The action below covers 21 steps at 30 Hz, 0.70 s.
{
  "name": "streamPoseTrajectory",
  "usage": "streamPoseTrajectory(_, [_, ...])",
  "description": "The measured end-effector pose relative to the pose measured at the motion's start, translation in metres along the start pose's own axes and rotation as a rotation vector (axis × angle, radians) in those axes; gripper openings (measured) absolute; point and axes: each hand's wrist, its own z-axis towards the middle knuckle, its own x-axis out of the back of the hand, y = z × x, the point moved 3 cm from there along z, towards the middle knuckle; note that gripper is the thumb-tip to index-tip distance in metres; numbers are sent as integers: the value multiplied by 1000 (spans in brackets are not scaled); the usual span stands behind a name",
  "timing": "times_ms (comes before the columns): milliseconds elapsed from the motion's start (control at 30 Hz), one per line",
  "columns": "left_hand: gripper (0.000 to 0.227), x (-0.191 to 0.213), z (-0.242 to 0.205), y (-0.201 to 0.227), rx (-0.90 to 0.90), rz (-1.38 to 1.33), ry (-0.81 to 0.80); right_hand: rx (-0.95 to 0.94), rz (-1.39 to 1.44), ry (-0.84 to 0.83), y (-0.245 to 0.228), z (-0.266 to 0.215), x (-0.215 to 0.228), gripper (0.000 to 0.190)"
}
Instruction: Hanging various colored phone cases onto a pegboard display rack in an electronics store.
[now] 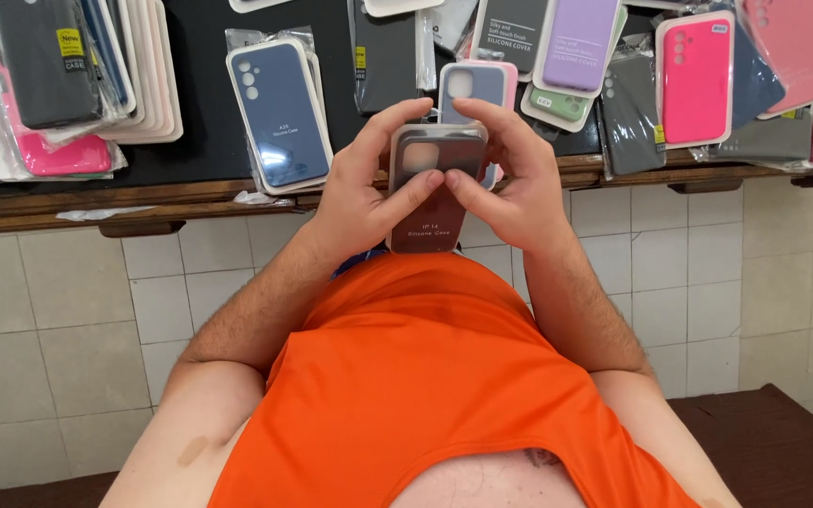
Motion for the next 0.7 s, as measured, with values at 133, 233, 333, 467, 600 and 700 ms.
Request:
streamPoseTrajectory(133, [58, 2, -9, -1, -15, -18, -17, 29, 19, 23, -6, -7, -4, 57])
streamPoseTrajectory(233, [65, 6, -13, -6, -29, 10, -29, 101, 5, 63, -12, -8, -6, 50])
streamPoseTrajectory(333, [66, 6, -19, -5, -66, 15, -41, 112, -66, 86, -14, -14, -9, 59])
streamPoseTrajectory(467, [68, 6, -21, -5, -46, -23, -49, 50, 27, 105, -16, -22, -13, 67])
streamPoseTrajectory(600, [58, 0, -19, 1, -90, 11, -67, 27, 86, 130, -18, -31, -10, 64])
streamPoseTrajectory(700, [56, -12, -16, 3, -183, 50, -138, -76, 138, 159, -21, -37, -2, 56])
